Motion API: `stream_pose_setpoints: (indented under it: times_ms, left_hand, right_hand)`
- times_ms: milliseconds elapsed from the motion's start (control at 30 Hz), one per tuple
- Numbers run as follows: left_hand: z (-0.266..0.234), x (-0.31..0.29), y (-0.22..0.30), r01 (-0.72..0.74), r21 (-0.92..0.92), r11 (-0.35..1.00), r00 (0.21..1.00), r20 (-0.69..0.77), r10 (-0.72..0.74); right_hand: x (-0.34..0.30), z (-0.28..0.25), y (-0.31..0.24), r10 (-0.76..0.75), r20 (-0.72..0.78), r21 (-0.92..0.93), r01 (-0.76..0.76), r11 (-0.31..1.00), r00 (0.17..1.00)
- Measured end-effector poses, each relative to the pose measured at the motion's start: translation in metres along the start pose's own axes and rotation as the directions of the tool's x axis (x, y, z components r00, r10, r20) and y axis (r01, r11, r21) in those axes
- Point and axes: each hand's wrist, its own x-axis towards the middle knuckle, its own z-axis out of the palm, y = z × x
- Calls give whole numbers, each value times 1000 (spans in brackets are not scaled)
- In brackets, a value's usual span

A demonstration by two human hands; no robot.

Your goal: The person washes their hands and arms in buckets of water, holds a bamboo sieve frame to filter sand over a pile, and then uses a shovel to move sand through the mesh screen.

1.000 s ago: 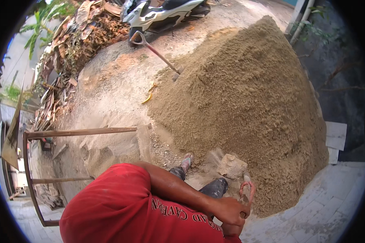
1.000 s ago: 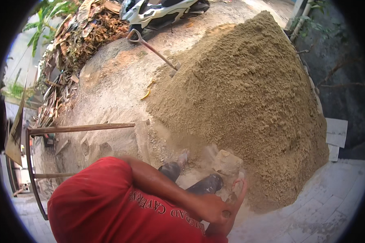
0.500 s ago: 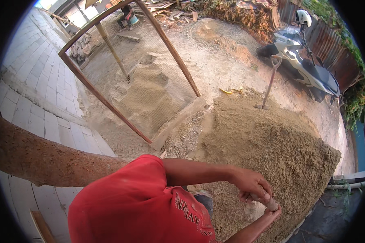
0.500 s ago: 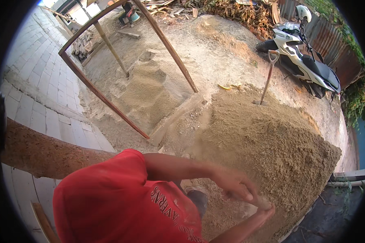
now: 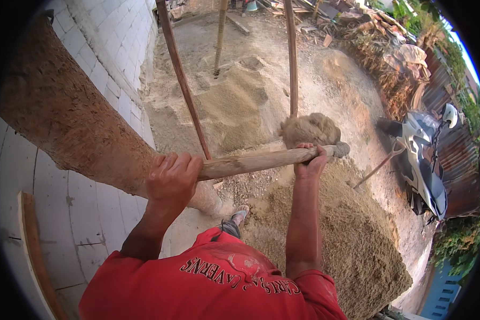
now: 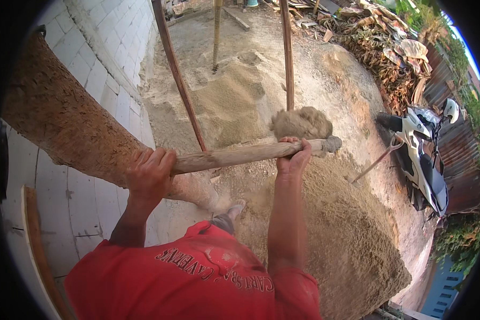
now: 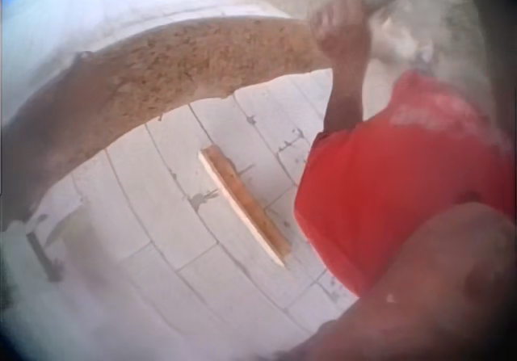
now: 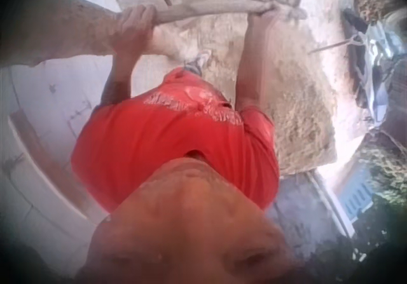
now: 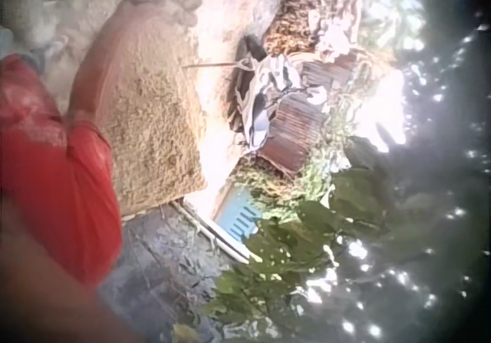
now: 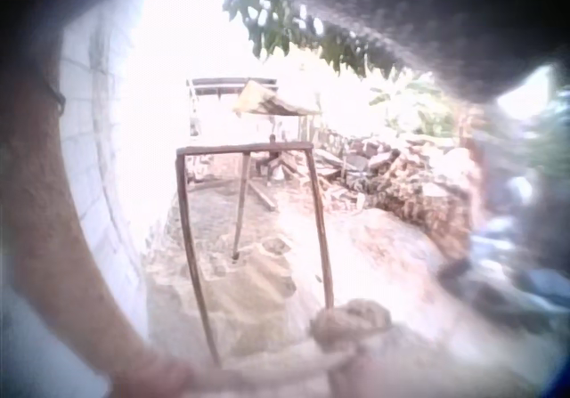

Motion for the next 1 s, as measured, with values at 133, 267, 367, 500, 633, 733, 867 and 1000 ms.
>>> stream_pose_setpoints:
  times_ms: [133, 267, 367, 500, 633, 733, 867, 1000]
  left_hand:
    - [-14, 4, 14, -28, 318, 948, 948, -293, 126]
    - [29, 8, -15, -148, 137, 979, 988, -22, 152]
    - [64, -11, 3, -173, -182, 968, 896, 379, 232]
    - [124, -35, 77, -251, -407, 878, 402, 782, 477]
    - [151, -69, 159, -439, -597, 672, -35, 759, 650]
    - [166, -95, 229, -517, -742, 427, -242, 605, 759]
    - [158, -123, 296, -587, -803, 104, -387, 390, 835]
    - [155, -141, 344, -485, -852, -195, -579, 146, 802]
  right_hand:
    - [21, -4, 55, -32, -1, 58, 32, 998, 999]
    - [23, -63, 56, -72, -120, -65, 64, 996, 990]
    - [-26, -154, 26, -128, -349, -262, 34, 964, 928]
    - [-146, -314, -17, -308, -690, -318, 108, 942, 655]
    - [-282, -421, -20, -353, -858, -282, 232, 931, 373]
    - [-378, -519, -5, -404, -915, -383, 279, 881, 20]
    - [-463, -509, 14, -319, -932, -352, 648, 675, -175]
    - [-529, -455, 12, -249, -930, -353, 841, 410, -269]
